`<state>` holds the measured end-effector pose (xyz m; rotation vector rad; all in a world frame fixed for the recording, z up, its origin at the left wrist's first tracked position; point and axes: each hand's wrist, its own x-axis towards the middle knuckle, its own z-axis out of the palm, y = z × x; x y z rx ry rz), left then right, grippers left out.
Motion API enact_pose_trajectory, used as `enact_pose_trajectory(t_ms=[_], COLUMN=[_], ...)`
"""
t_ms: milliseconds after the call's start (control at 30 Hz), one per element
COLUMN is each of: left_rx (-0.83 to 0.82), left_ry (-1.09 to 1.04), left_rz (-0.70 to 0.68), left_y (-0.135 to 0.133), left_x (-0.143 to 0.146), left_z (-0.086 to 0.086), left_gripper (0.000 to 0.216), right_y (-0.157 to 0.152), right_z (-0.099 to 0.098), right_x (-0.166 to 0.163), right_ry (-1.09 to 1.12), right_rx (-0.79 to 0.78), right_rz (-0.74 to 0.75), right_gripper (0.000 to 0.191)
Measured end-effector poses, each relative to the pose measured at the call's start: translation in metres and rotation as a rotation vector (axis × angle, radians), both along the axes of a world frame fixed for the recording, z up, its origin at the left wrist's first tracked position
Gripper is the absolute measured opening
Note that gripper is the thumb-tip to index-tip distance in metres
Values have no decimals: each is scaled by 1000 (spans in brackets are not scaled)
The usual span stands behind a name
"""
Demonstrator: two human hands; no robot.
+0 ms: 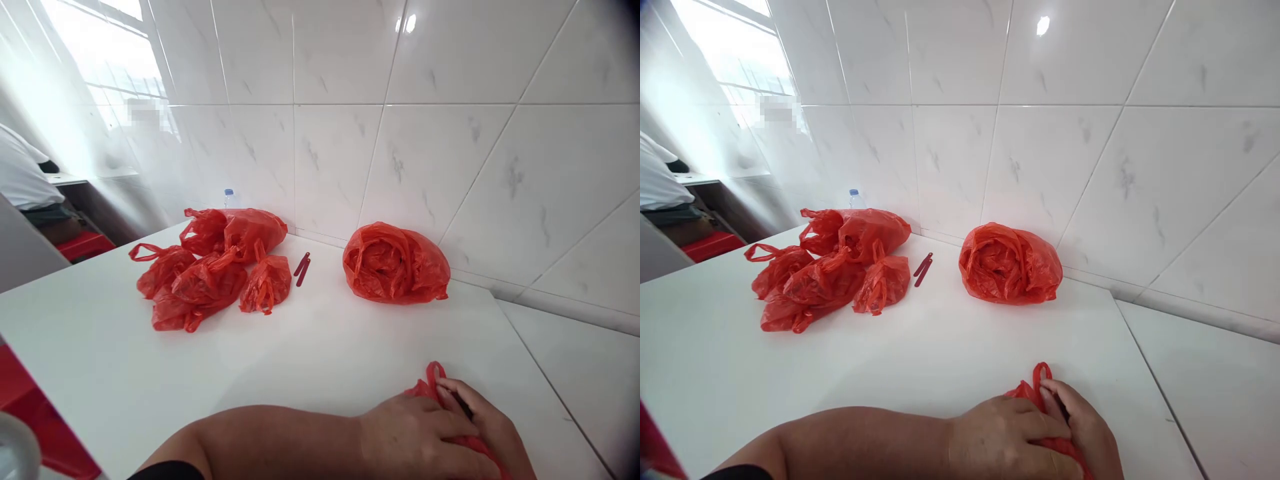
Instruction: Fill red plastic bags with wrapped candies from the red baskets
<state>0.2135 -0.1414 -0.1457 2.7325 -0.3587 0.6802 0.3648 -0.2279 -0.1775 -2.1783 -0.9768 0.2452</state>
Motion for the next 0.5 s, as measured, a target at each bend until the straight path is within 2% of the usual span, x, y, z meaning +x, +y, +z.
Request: enact_pose_trajectory(t_ms=[133,233,367,433,500], left_rx=[-139,-221,-299,-300,-230], left_ry=[51,11,-120,-218,-344], left_rz=[85,190,349,483,652], left_y=[8,21,52,72,94], left_x=[-3,-20,-62,-86,-109], left_z=[-3,5,28,45,64], left_gripper=[25,28,34,38,41], right_y=[-2,-4,-3,-2,-2], right_z=[9,8,3,2,3], right_x=[13,20,22,22,21], right_ry=[189,177,85,59,31], right_rx=[-125,-129,-161,-175,-180], right_rz=[53,83,82,80,80], right_gripper=[40,38,37,38,38])
